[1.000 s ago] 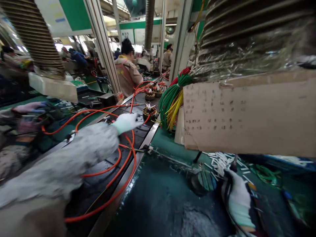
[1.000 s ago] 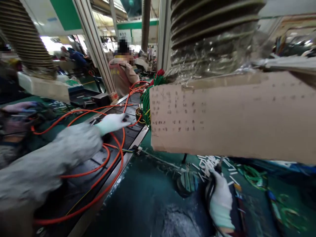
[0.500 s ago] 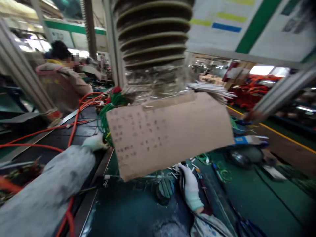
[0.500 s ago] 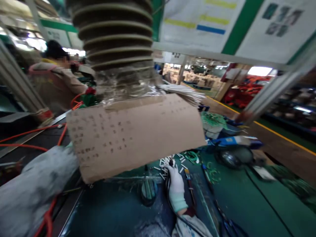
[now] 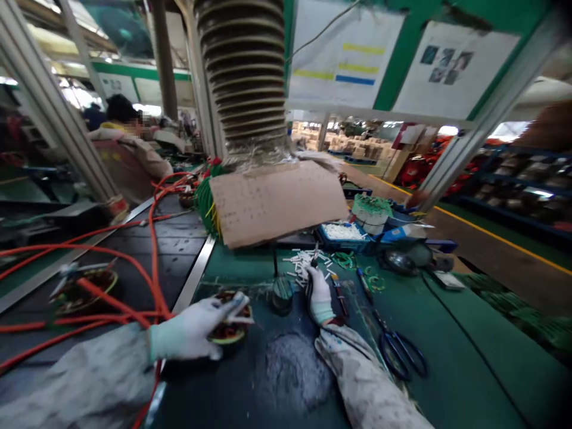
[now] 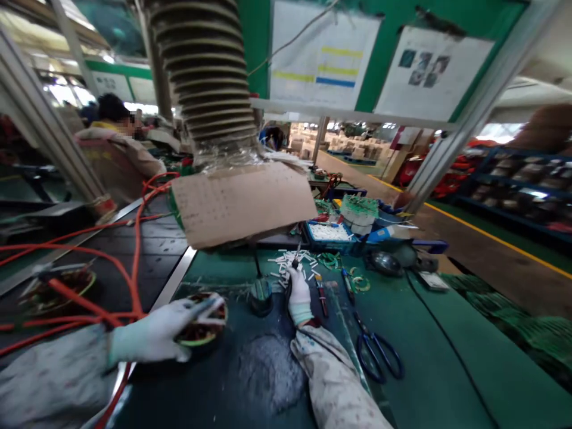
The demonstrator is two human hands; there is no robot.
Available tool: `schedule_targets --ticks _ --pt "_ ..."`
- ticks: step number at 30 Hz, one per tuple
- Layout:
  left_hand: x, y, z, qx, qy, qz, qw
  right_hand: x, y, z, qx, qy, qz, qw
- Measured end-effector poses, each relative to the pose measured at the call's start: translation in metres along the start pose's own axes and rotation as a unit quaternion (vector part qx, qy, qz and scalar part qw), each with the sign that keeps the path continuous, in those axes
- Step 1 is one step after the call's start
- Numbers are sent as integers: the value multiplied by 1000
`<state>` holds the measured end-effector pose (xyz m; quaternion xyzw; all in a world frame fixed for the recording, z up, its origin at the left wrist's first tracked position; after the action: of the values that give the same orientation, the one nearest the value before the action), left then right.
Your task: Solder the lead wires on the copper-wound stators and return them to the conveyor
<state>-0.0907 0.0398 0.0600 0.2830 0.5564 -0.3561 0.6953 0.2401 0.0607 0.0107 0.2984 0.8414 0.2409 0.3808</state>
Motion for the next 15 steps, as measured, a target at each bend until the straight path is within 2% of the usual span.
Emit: schedule_targets --ticks 2,3,4,6,8,10,12,15 --pt "23 -8 46 134 -2 -46 990 -11 -13 -1 4 26 28 999" --pt "26 -11 55 155 -5 -40 987 -16 -24 -3 9 39 39 998" --pt "27 -11 56 148 -4 -24 989 -20 -35 -6 12 52 46 998" --pt "27 -10 41 87 -5 7 996 -24 -60 -22 5 84 39 996" --pt "32 -10 29 48 -11 -13 999 -20 -81 -49 -26 125 0 992" --pt "31 -10 25 24 -6 -36 999 -6 -93 -83 -71 170 -61 981" --pt "21 -9 25 -8 23 -35 999 14 -96 -112 -115 205 -129 963" --pt "7 -11 27 -52 78 -35 995 41 -88 -134 -151 224 -213 939"
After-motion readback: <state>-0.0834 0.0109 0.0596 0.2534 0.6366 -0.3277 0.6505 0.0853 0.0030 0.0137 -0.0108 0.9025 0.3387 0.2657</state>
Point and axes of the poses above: each hand's wrist, its own y-axis towards the middle knuckle, its own x-axis out of the palm, z = x × y, the point moved 9 cm from there along y, towards the middle knuckle, and after that the axes turned 1 degree about -z, right-handed, at the moved point
